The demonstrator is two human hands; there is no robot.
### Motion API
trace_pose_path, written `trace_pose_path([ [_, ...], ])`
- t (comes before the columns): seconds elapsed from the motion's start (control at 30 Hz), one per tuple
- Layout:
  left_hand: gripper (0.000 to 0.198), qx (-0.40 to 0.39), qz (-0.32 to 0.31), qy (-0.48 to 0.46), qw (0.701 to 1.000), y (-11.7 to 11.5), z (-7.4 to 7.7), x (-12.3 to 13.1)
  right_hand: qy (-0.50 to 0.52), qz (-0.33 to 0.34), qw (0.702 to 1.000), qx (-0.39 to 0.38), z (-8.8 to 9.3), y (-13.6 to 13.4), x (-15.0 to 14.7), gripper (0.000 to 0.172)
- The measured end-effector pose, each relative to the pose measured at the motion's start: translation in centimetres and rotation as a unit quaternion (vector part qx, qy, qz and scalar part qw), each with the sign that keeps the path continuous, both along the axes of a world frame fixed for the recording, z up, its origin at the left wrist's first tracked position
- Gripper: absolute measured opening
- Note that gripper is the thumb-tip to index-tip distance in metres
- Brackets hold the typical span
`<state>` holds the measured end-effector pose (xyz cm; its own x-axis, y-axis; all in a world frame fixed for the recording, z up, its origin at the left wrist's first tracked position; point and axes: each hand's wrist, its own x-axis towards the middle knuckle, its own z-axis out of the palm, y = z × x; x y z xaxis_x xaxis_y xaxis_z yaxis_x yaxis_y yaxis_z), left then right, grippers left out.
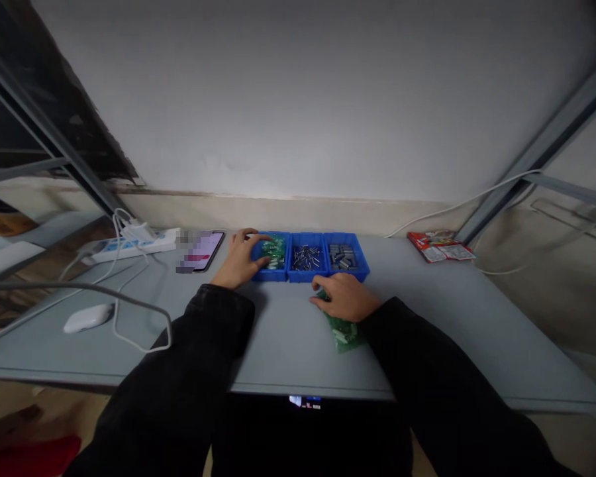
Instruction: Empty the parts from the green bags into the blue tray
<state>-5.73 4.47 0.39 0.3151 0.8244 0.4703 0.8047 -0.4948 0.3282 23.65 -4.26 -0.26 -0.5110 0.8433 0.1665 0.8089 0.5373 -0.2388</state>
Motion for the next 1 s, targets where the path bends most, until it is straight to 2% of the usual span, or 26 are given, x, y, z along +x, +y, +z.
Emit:
trace_pose_path([
  [0.17, 0.029, 0.09, -0.014, -0.054, 0.994, -0.9, 0.7, 0.8, 0.025, 0.011, 0.999, -0.042, -0.2, 0.3, 0.1, 0.018],
  [0.33, 0.019, 0.152, -0.038, -0.13, 0.979, -2.3, 1.2, 2.7, 0.031, 0.031, 0.999, -0.019, -0.4, 0.4, 0.3, 0.027],
  [0.47, 0.019, 0.155, -0.079, -0.142, 0.974, -3.3, 1.0, 4.3, 0.018, 0.031, 0.998, 0.047, -0.7, 0.4, 0.2, 0.037],
  [0.6, 0.017, 0.165, -0.13, -0.139, 0.968, -4.1, 0.9, 5.2, 0.063, 0.066, 0.985, 0.143, -0.7, 0.2, 0.3, 0.035],
  [0.7, 0.016, 0.164, -0.154, -0.145, 0.964, -4.6, 0.9, 5.7, 0.155, 0.088, 0.954, 0.239, -0.4, -0.2, 0.3, 0.029],
  [0.8, 0.017, 0.167, -0.177, -0.138, 0.96, -5.0, 0.7, 6.1, 0.254, 0.046, 0.919, 0.299, 0.2, -0.6, 0.0, 0.022],
  [0.9, 0.011, 0.183, -0.207, -0.113, 0.955, -5.0, 0.2, 6.5, 0.341, -0.003, 0.902, 0.264, 0.6, -0.8, -0.4, 0.015],
  [1.0, 0.015, 0.192, -0.227, -0.078, 0.952, -4.9, -0.3, 6.7, 0.448, -0.015, 0.883, 0.141, 0.5, -0.6, -0.6, 0.012],
])
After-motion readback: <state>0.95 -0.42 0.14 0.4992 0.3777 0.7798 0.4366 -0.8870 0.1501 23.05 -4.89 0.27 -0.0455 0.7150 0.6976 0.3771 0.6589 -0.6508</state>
